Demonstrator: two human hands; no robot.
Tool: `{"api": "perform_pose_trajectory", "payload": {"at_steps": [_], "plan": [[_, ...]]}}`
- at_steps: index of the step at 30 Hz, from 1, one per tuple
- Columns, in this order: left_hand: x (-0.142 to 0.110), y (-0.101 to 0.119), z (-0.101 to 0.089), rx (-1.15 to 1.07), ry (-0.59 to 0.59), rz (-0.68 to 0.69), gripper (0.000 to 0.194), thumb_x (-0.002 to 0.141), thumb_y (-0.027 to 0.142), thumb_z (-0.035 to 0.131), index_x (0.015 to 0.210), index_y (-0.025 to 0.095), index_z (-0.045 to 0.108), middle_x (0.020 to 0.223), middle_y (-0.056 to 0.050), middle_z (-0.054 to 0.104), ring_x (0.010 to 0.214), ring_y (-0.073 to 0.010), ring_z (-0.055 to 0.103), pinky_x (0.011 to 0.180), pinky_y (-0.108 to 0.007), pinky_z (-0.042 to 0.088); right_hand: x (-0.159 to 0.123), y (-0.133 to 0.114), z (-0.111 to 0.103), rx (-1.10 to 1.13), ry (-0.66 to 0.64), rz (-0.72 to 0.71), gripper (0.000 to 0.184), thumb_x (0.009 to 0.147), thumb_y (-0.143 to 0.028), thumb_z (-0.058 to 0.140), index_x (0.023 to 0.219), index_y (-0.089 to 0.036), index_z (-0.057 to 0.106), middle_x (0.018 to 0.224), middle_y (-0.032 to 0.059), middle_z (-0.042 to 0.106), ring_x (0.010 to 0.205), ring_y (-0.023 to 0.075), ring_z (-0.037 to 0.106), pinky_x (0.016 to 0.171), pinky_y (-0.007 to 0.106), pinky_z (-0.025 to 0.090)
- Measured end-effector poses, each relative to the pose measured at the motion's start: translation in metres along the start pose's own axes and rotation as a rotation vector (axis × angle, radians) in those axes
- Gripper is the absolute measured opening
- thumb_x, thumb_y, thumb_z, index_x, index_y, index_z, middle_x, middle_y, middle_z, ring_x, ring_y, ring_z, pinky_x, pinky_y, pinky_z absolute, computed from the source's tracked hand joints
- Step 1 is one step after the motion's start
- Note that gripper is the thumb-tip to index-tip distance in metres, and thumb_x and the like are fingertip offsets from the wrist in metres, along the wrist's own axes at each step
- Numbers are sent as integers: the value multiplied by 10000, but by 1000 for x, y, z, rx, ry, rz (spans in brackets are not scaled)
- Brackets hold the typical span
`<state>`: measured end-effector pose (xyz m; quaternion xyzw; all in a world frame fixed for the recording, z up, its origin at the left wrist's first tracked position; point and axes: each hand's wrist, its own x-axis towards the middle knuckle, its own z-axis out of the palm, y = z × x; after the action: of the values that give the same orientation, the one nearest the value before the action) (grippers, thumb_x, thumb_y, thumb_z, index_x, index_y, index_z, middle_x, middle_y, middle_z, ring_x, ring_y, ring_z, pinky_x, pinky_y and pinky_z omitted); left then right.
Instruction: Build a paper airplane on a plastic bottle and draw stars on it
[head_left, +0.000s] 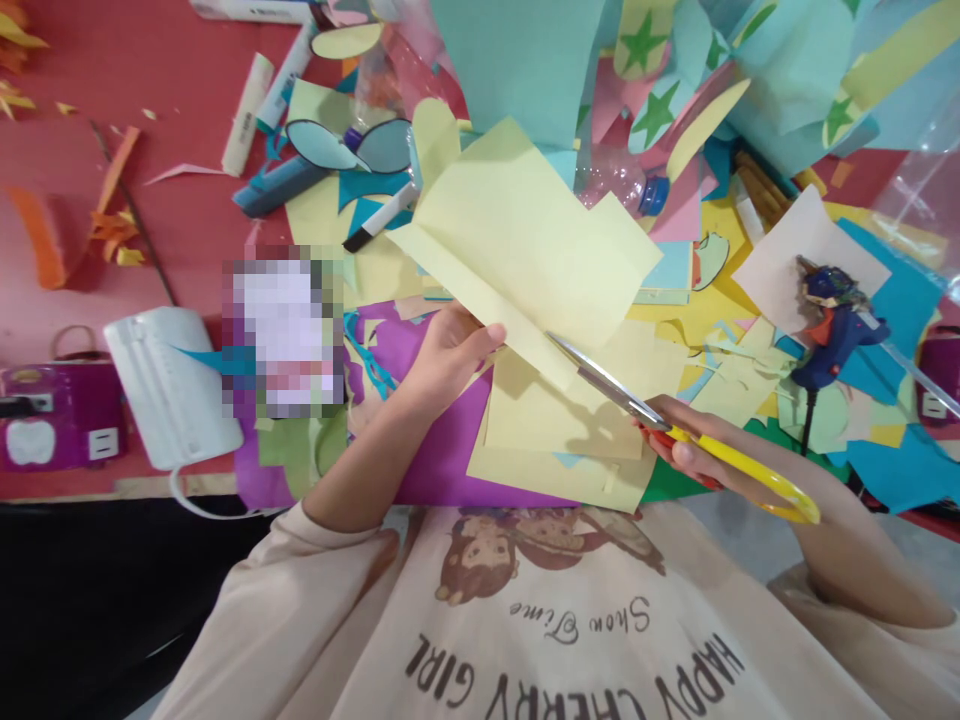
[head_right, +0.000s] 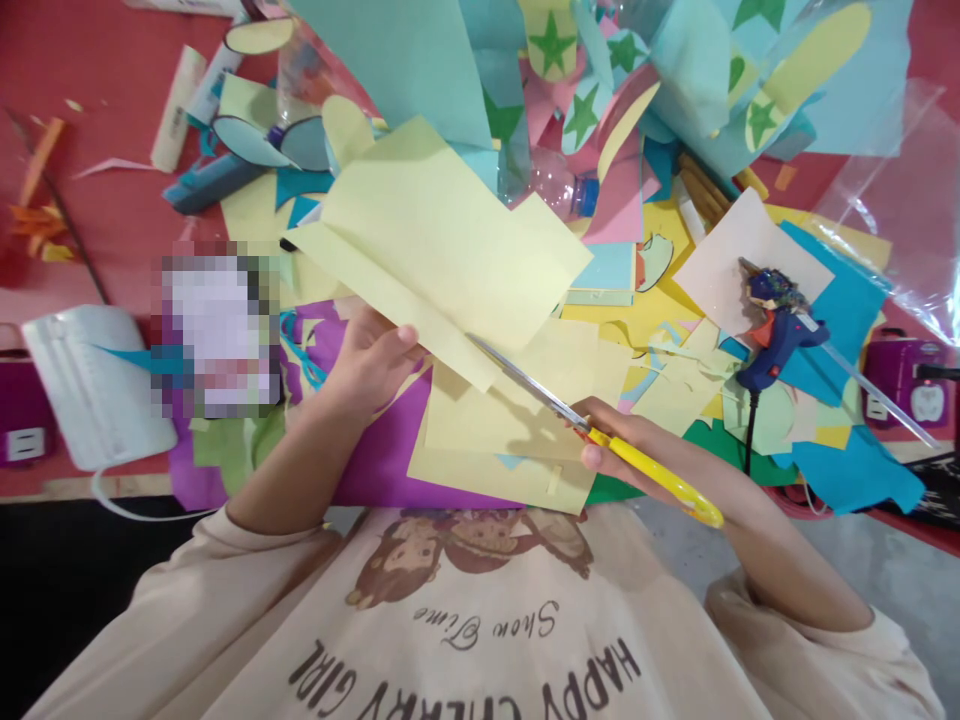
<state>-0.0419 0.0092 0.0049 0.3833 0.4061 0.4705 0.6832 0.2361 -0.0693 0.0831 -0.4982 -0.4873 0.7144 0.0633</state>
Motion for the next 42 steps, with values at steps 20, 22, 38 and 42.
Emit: {"api": "perform_pose_trajectory", "payload": {"at_steps": [20, 22, 38, 42], "plan": [[0, 1, 2, -12, 7, 10, 375, 623, 489, 870, 843, 240, 696, 853, -16, 750, 1106, -264, 685, 921, -365, 594, 11, 6, -3, -200, 33, -118, 504, 882, -690, 442, 996, -209, 536, 739, -10, 427, 625, 122, 389, 546, 233, 368], [0, 1, 2, -13, 1, 17, 362, 639, 485, 862, 850, 240, 698, 871, -22, 751, 1143, -275, 669, 928, -375, 590, 11, 8, -2, -188, 52, -113, 533, 863, -717, 447, 998, -212, 550, 764, 5, 446, 657, 135, 405, 575, 242, 396], [1, -1, 0, -84, -54, 54, 278, 691, 423, 850, 885, 260, 736, 814, -1, 748, 961, -226, 728, 821, -326, 604, 19, 27, 7, -127, 124, -190, 601, 825, -748, 496, 1053, -197, 571, 808, 43, 601, 709, 152, 573, 594, 237, 469], [1, 3, 0, -36, -23, 17, 272, 685, 423, 851, 808, 217, 723, 670, 16, 703, 585, -117, 663, 521, -197, 527, 14, 25, 7, -189, 130, -190, 559, 865, -721, 453, 1049, -204, 563, 790, 34, 572, 687, 148, 539, 579, 238, 445]]}}
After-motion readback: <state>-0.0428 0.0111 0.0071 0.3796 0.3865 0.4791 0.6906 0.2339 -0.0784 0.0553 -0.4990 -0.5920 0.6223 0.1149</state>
